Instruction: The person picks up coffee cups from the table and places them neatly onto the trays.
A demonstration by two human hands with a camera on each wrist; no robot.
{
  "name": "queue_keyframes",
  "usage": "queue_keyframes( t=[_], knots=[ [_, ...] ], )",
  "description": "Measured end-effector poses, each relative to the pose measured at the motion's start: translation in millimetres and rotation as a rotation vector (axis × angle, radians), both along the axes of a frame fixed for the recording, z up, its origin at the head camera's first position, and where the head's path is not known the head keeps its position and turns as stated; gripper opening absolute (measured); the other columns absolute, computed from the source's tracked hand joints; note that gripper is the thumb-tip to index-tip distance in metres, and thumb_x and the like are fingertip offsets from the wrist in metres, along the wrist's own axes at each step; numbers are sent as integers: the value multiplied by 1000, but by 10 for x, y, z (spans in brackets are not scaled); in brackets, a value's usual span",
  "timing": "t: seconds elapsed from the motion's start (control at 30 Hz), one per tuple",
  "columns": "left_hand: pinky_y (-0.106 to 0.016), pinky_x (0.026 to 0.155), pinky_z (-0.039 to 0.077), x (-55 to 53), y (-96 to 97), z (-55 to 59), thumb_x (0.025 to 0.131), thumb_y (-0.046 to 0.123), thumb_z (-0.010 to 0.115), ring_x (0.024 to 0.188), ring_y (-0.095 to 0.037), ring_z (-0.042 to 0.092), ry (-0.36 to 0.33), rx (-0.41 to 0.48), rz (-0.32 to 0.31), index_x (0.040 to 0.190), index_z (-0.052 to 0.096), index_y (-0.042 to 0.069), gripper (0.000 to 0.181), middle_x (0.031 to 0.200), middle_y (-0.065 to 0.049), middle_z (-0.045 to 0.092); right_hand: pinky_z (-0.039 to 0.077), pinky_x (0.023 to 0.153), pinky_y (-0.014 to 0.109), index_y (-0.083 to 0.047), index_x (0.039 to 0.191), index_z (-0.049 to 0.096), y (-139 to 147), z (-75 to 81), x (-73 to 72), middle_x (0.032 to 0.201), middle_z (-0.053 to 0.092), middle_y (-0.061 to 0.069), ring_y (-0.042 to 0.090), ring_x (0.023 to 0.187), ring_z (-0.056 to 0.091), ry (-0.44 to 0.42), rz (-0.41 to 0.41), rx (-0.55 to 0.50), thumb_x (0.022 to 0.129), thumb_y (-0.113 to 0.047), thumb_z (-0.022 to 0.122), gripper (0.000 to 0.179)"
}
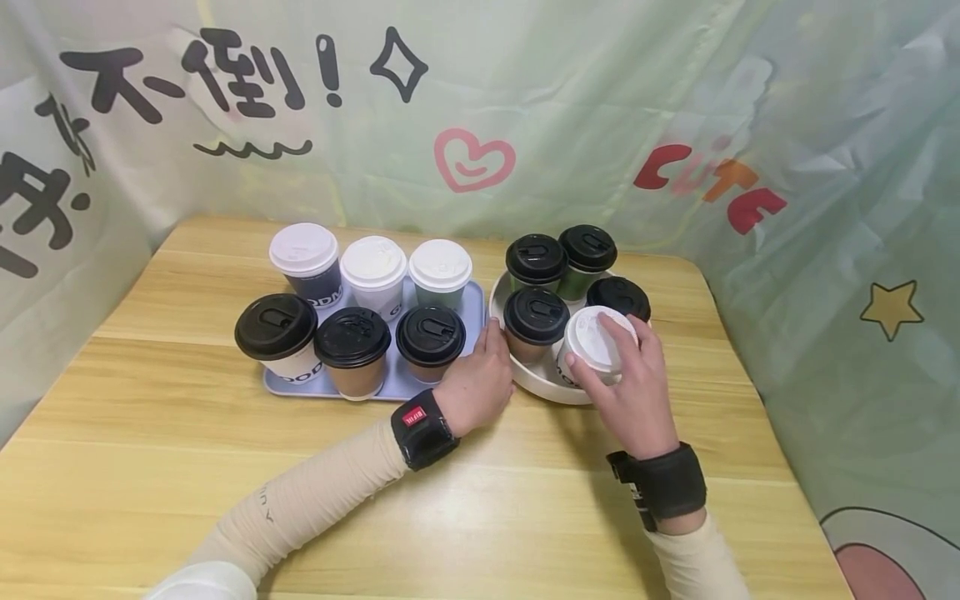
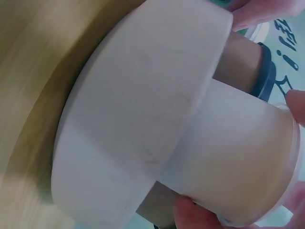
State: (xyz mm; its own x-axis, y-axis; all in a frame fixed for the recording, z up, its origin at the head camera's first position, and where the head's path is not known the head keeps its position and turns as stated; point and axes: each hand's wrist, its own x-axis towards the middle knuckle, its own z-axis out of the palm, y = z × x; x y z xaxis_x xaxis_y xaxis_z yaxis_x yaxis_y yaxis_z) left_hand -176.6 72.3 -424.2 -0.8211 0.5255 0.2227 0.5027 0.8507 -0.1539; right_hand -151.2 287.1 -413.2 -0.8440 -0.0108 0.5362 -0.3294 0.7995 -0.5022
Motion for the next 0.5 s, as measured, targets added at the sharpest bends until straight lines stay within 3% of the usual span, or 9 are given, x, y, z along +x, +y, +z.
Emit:
queue_keyframes(
  t=[0.17, 0.37, 0.5],
  knots=[
    [-24, 55, 57, 5, 1, 2, 104, 17, 52, 132, -30, 59, -24, -1, -3, 142, 52, -13, 49, 146, -27, 54, 41, 97, 68, 0, 141, 57, 2, -54, 9, 141, 41, 38, 52, 129, 41, -16, -24, 64, 78, -10, 88, 72],
    [-24, 55, 57, -15, -6, 7, 104, 15, 51, 133, -30, 58, -42, 11, 4, 142, 51, -14, 48, 147, -28, 53, 39, 97, 69, -1, 144, 53, 11, -94, -15, 143, 37, 39, 52, 132, 37, -5, 3, 63, 76, -10, 88, 77],
    [-24, 56, 58, -4, -24, 39, 105, 17, 51, 136, -34, 55, -92, 25, -3, 144, 48, -16, 51, 149, -31, 49, 33, 102, 72, -3, 148, 46, 5, -105, -18, 147, 29, 42, 56, 136, 30, 3, 34, 51, 75, -22, 88, 87]
  ],
)
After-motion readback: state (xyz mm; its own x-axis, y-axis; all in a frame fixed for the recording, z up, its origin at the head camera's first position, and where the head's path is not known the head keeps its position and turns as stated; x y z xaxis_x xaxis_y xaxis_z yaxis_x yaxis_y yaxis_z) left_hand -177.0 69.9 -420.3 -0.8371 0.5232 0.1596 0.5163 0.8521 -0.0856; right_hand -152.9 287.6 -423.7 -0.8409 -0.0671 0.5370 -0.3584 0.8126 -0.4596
